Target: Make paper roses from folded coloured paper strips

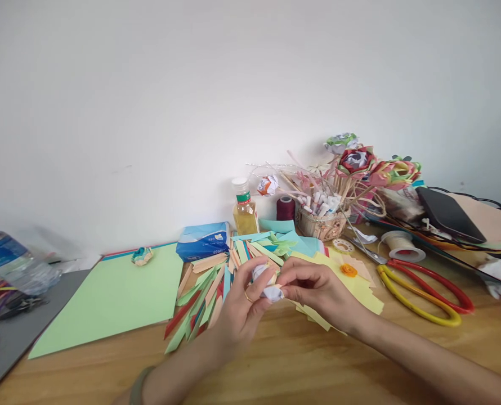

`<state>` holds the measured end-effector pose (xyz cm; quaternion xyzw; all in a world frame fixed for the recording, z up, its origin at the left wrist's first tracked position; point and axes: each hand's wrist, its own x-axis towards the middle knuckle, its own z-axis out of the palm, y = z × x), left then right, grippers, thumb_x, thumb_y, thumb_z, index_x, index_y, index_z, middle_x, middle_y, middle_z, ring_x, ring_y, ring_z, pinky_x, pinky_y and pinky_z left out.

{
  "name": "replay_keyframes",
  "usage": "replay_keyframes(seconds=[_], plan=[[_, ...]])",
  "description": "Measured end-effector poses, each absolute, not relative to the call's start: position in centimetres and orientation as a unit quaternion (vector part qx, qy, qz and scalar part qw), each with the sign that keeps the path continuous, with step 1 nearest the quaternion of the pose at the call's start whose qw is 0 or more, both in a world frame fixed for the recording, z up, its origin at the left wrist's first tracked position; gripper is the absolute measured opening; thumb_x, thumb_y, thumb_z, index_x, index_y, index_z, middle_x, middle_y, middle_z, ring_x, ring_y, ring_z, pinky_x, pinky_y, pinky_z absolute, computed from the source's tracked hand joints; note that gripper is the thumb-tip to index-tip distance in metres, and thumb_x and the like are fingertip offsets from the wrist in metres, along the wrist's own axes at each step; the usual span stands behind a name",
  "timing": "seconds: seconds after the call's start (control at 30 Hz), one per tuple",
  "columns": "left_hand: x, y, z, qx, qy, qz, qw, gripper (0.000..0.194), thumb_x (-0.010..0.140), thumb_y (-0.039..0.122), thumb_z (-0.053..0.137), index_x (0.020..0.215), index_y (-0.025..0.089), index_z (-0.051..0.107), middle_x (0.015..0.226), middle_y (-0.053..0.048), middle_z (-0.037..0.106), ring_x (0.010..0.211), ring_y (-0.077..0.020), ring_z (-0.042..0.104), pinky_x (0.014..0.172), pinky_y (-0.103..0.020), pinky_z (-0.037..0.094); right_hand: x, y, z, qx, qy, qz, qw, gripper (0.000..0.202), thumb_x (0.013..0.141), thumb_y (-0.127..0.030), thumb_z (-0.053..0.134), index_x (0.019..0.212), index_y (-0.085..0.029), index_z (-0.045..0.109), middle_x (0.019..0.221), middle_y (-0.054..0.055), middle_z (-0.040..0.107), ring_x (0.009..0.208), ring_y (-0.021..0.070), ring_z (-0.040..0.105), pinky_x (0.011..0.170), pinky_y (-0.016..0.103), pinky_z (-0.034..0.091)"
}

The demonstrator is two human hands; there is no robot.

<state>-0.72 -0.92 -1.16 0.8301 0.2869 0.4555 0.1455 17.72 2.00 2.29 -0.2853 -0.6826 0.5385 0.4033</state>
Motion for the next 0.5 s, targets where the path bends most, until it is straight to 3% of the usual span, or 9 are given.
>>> replay_keyframes(seconds=[0.5], plan=[[-0.66,-0.94,-1.52,0.841,0.251,0.446,0.175,0.05,0.092,0.02,0.034,0.14,0.03,0.023,0.138,-0.011,0.025,0.126,-0.0238,0.032,0.1,-0.042,0.035,17.68,2.03,2.32,-0.342,-0.698,0.515,0.36,0.025,0.067,-0.036,0.072,0.06,-0.015,0.06,0.068,-0.001,0.05,0.063,0.0108,0.047,0.056,0.024,0.037]])
